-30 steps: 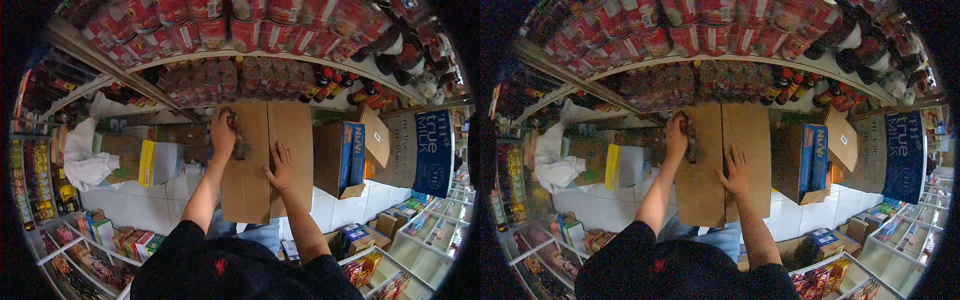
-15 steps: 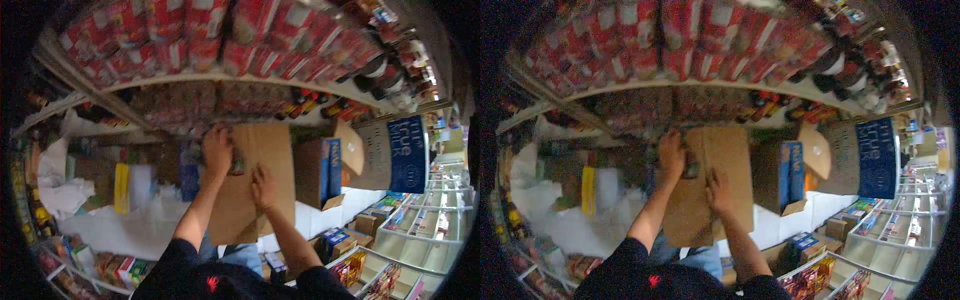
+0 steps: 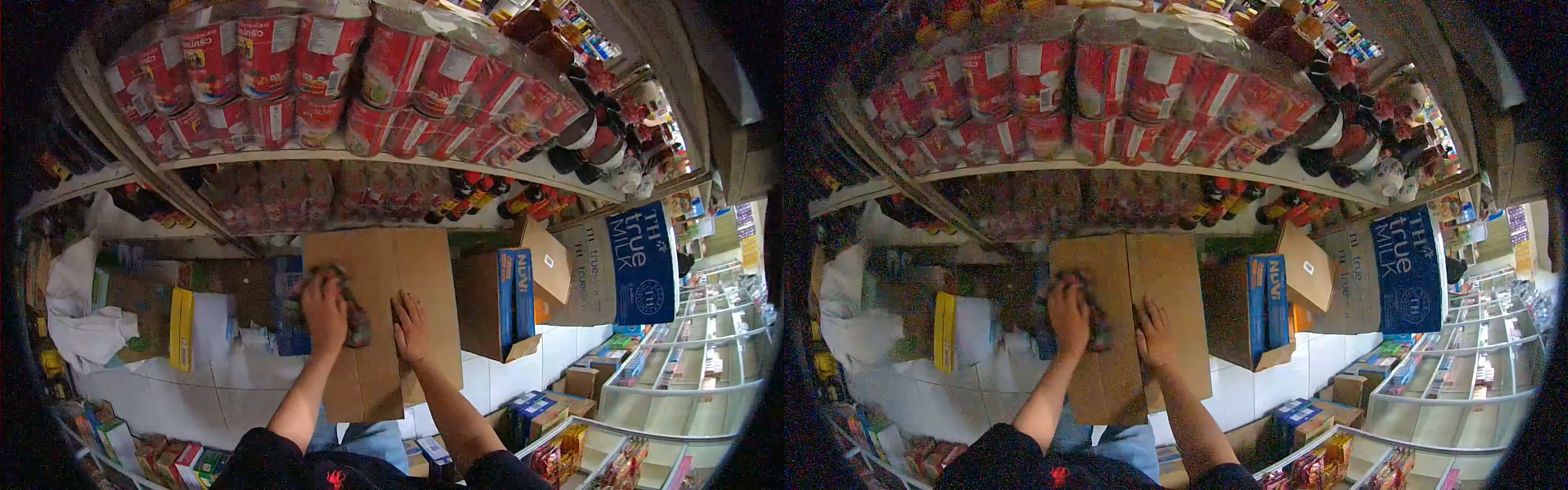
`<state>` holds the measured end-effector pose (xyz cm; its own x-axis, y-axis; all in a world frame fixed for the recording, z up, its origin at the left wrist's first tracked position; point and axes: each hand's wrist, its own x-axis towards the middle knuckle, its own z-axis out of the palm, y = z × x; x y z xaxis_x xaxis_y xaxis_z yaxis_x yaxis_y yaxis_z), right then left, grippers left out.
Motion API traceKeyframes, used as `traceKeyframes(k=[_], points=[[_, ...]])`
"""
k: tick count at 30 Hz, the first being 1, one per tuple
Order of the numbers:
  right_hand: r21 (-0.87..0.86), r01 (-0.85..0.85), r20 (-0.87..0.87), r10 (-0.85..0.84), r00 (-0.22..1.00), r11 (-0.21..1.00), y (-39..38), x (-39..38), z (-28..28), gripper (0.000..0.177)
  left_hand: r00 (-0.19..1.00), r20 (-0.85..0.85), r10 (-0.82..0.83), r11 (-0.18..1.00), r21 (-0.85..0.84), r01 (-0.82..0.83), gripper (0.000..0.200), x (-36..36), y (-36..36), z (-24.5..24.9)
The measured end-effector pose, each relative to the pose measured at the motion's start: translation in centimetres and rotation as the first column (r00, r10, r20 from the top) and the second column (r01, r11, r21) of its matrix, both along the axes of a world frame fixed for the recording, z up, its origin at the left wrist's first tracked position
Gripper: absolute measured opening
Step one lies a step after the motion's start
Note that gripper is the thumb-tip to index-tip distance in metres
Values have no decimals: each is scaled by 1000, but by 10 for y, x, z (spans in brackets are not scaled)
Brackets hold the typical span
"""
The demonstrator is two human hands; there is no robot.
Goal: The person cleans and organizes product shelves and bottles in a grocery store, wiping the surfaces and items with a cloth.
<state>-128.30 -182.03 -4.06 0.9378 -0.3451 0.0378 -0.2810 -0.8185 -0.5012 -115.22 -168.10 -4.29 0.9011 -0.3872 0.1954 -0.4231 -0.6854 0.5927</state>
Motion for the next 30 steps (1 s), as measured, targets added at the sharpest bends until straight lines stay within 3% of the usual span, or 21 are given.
traceKeyframes(k=[3, 6, 7, 9, 11, 15, 19, 21, 23, 25, 27, 30], points=[[0, -24, 30, 24, 999, 1000, -1, -3, -7, 50, 990, -43, 132, 989, -59, -135, 36, -1, 14, -5], [-11, -26, 37, 26, 999, 1000, -2, -7, -11, 51, 996, 36, 86, 995, -48, -84, 35, -19, 16, -6], [2, -16, 10, 16, 1000, 1000, -2, -6, -10, 51, 999, 4, 52, 998, -26, -52, 34, -30, 13, 0], [25, -33, 72, 31, 997, 999, -3, -5, -7, 50, 987, 108, -115, 993, 8, 115, 35, -55, 8, 11], [44, -55, 125, 49, 991, 998, -5, -3, -8, 50, 971, 27, -238, 970, -49, 239, 36, -83, 3, 4], [58, -59, 122, 51, 991, 997, -3, -3, -12, 49, 948, 47, -315, 944, -91, 318, 36, -123, 12, -1], [-36, -49, 70, 52, 996, 998, -3, -5, -12, 53, 882, 44, -469, 881, -40, 471, 35, -144, 47, -3], [2, -29, 71, 29, 997, 1000, -2, -4, -7, 51, 838, 28, -544, 838, -20, 545, 33, -137, 53, -4], [39, -8, 69, 5, 998, 999, -1, -4, -5, 49, 886, -140, -443, 879, 129, 460, 32, -110, 42, 0], [26, 12, 21, -12, 1000, 1000, 0, -6, -6, 48, 977, 10, -212, 975, 70, 211, 32, -69, 29, 0], [25, 1, 19, -2, 1000, 1000, -1, -7, -5, 48, 995, 41, -92, 994, 71, 89, 34, -31, 16, -1], [15, -19, 40, 18, 999, 1000, -2, -6, -6, 46, 991, 26, -134, 991, 7, 134, 36, -10, 8, -1]])
